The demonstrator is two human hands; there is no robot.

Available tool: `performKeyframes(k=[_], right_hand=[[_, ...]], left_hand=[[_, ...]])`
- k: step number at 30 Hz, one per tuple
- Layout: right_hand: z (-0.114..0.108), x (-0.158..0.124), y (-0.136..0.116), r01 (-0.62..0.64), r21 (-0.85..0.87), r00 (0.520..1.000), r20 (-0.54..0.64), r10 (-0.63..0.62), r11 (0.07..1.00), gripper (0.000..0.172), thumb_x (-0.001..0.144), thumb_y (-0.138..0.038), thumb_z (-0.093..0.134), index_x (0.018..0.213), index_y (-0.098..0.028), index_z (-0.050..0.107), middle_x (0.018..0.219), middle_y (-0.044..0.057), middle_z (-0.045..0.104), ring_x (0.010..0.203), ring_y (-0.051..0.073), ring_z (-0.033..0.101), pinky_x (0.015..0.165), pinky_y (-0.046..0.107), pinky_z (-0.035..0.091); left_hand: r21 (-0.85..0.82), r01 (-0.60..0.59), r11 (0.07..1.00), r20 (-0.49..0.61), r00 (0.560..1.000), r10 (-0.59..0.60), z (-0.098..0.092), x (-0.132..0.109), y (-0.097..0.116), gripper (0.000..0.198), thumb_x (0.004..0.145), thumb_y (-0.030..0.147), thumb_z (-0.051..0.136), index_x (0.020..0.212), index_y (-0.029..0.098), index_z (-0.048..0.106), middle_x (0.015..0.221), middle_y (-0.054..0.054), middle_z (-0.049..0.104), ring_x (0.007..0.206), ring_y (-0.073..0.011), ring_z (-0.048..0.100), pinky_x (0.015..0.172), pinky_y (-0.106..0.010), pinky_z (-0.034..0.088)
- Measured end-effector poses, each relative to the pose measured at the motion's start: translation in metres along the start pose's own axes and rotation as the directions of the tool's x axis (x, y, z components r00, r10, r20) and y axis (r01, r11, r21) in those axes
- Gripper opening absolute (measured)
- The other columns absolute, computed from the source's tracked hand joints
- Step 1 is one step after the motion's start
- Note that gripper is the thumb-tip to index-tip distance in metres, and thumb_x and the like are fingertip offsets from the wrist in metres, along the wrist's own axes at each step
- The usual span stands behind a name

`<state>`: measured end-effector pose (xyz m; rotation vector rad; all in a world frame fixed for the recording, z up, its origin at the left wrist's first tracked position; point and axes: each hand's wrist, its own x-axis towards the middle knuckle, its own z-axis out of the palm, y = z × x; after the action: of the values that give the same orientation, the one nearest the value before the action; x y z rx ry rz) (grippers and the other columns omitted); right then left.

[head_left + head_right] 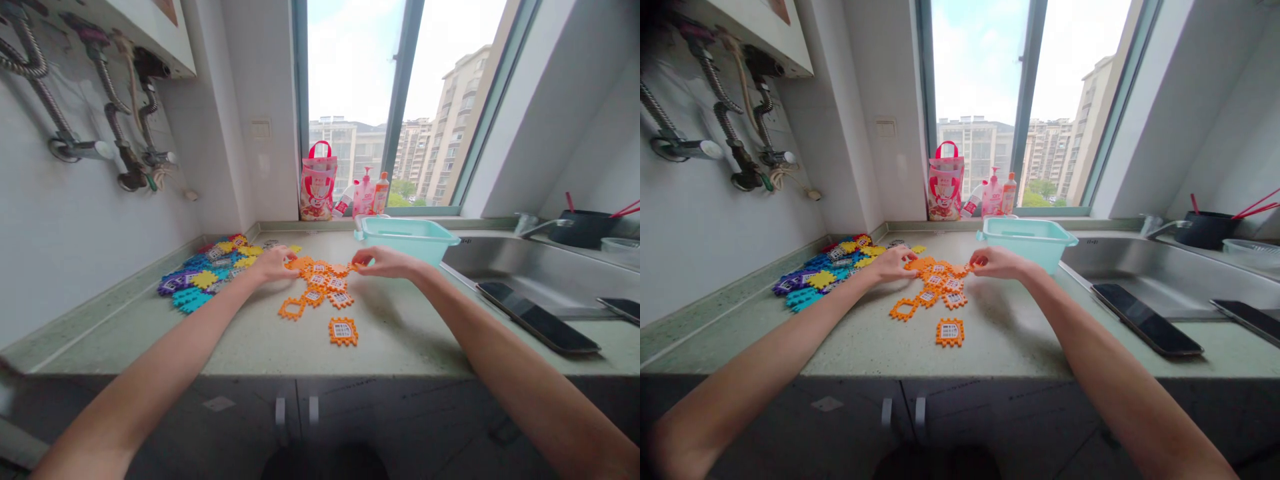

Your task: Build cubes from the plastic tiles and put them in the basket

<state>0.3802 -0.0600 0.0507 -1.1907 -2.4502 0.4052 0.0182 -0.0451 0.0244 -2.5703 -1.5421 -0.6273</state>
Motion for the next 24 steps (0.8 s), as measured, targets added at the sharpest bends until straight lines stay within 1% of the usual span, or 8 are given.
performKeyframes(k=[3,5,9,11,14,16,19,24], right_hand=[[0.019,0.012,-0.005,0.012,-0.013,0.967,-0.256,-0.015,1.0,0.024,0.092,-0.034,0.07,0.112,-0.022,0.077,0.113,0.006,0.08,0.098,0.021,0.074,0.088,0.03,0.054],[0.035,0.021,-0.006,-0.037,-0.039,0.95,-0.311,0.023,0.999,0.024,0.095,-0.036,0.069,0.114,-0.023,0.076,0.115,0.007,0.08,0.099,0.021,0.074,0.089,0.031,0.054],[0.053,0.03,-0.003,-0.137,-0.098,0.973,-0.201,0.115,0.986,0.026,0.096,-0.045,0.07,0.106,-0.023,0.079,0.106,0.008,0.081,0.093,0.023,0.074,0.08,0.031,0.053],[0.054,0.031,0.0,-0.146,-0.111,0.98,-0.148,0.129,0.983,0.025,0.095,-0.045,0.07,0.102,-0.023,0.08,0.103,0.008,0.081,0.09,0.023,0.073,0.076,0.03,0.051],[0.051,0.03,0.002,-0.147,-0.105,0.983,-0.123,0.134,0.983,0.024,0.094,-0.044,0.068,0.1,-0.024,0.081,0.099,0.006,0.081,0.087,0.022,0.072,0.073,0.029,0.049],[0.051,0.029,0.001,-0.159,-0.113,0.982,-0.122,0.145,0.981,0.029,0.094,-0.05,0.068,0.099,-0.024,0.08,0.098,0.006,0.081,0.086,0.022,0.071,0.071,0.029,0.048],[0.052,0.03,-0.001,-0.183,-0.119,0.977,-0.132,0.167,0.976,0.036,0.089,-0.059,0.073,0.099,-0.025,0.079,0.1,0.007,0.08,0.088,0.024,0.071,0.073,0.03,0.049],[0.053,0.028,-0.003,-0.182,-0.076,0.976,-0.138,0.171,0.98,0.027,0.085,-0.047,0.079,0.1,-0.025,0.078,0.1,0.005,0.081,0.088,0.023,0.072,0.075,0.03,0.049]], left_hand=[[-0.025,0.044,0.999,0.075,0.996,-0.042,-0.002,-0.002,0.009,0.05,0.077,0.051,0.076,0.117,0.02,0.078,0.117,-0.008,0.079,0.101,-0.0253,0.074,0.09,-0.033,0.056],[-0.046,0.075,0.996,0.107,0.992,-0.069,-0.005,-0.004,0.014,0.052,0.077,0.052,0.077,0.119,0.022,0.079,0.117,-0.006,0.081,0.101,-0.0249,0.075,0.09,-0.032,0.056],[-0.008,0.051,0.999,0.088,0.995,-0.05,-0.01,-0.005,0.013,0.05,0.075,0.053,0.078,0.115,0.024,0.082,0.113,-0.004,0.082,0.102,-0.0259,0.075,0.09,-0.032,0.056],[0.022,0.047,0.999,0.029,0.998,-0.047,-0.013,-0.004,0.007,0.05,0.073,0.054,0.079,0.115,0.026,0.083,0.112,-0.004,0.082,0.103,-0.0261,0.074,0.092,-0.033,0.055],[0.054,0.102,0.993,-0.088,0.991,-0.097,-0.017,-0.003,-0.005,0.052,0.076,0.057,0.076,0.118,0.026,0.083,0.111,-0.004,0.082,0.103,-0.0261,0.073,0.095,-0.034,0.055],[0.071,0.134,0.988,-0.126,0.984,-0.124,-0.019,-0.003,-0.011,0.054,0.078,0.057,0.074,0.12,0.025,0.082,0.111,-0.005,0.081,0.102,-0.0263,0.073,0.095,-0.034,0.055],[0.098,0.144,0.985,-0.103,0.986,-0.134,-0.018,-0.004,-0.015,0.056,0.077,0.059,0.074,0.119,0.024,0.082,0.11,-0.006,0.081,0.099,-0.0269,0.074,0.092,-0.034,0.056],[0.076,0.133,0.988,0.033,0.99,-0.135,-0.011,-0.003,-0.012,0.052,0.076,0.054,0.077,0.12,0.026,0.081,0.113,-0.005,0.082,0.1,-0.0256,0.074,0.089,-0.03,0.055]])
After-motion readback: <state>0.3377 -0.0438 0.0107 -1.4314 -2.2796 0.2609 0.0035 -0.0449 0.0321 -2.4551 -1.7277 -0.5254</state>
